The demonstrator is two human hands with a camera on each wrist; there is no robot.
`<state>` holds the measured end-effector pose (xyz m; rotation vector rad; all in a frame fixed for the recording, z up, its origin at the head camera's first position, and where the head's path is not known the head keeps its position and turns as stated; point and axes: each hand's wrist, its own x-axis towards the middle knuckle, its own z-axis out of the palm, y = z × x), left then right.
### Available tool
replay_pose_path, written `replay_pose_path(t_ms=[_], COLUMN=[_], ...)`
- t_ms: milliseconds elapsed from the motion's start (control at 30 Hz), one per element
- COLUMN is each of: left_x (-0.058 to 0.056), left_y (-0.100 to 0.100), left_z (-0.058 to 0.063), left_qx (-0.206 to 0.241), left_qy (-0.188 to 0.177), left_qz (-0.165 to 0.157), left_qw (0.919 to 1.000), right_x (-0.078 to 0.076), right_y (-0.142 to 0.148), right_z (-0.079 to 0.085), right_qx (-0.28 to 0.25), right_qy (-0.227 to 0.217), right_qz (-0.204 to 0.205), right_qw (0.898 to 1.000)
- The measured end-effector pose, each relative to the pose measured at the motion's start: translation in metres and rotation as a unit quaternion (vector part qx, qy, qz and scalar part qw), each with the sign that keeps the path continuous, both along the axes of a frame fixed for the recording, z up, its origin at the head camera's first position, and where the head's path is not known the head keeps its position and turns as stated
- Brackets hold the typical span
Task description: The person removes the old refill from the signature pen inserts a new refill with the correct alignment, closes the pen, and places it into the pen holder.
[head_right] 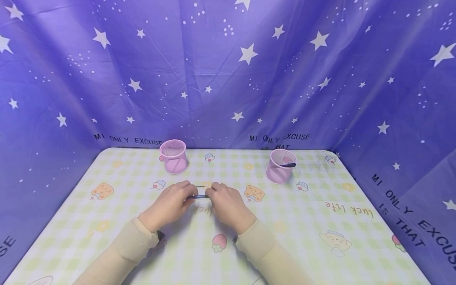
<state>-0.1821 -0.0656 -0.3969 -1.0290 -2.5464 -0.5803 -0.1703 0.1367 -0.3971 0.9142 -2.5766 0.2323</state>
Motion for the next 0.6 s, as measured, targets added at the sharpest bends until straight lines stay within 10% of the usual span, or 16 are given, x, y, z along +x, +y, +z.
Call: replay_pose_path(t_ms=[600], left_x=[-0.0005], left_y=[0.0003], left_z=[-0.0014], left_qx=[0.005], left_qy=[-0.003], left_qz=[0.01], left_qw=[0.9999], right_x=[0.0011], right_y=[0.0005], right_z=[0.0004], right_qx=[-0.001], right_qy=[-0.003], right_qz=[-0.001], right_qw=[1.0])
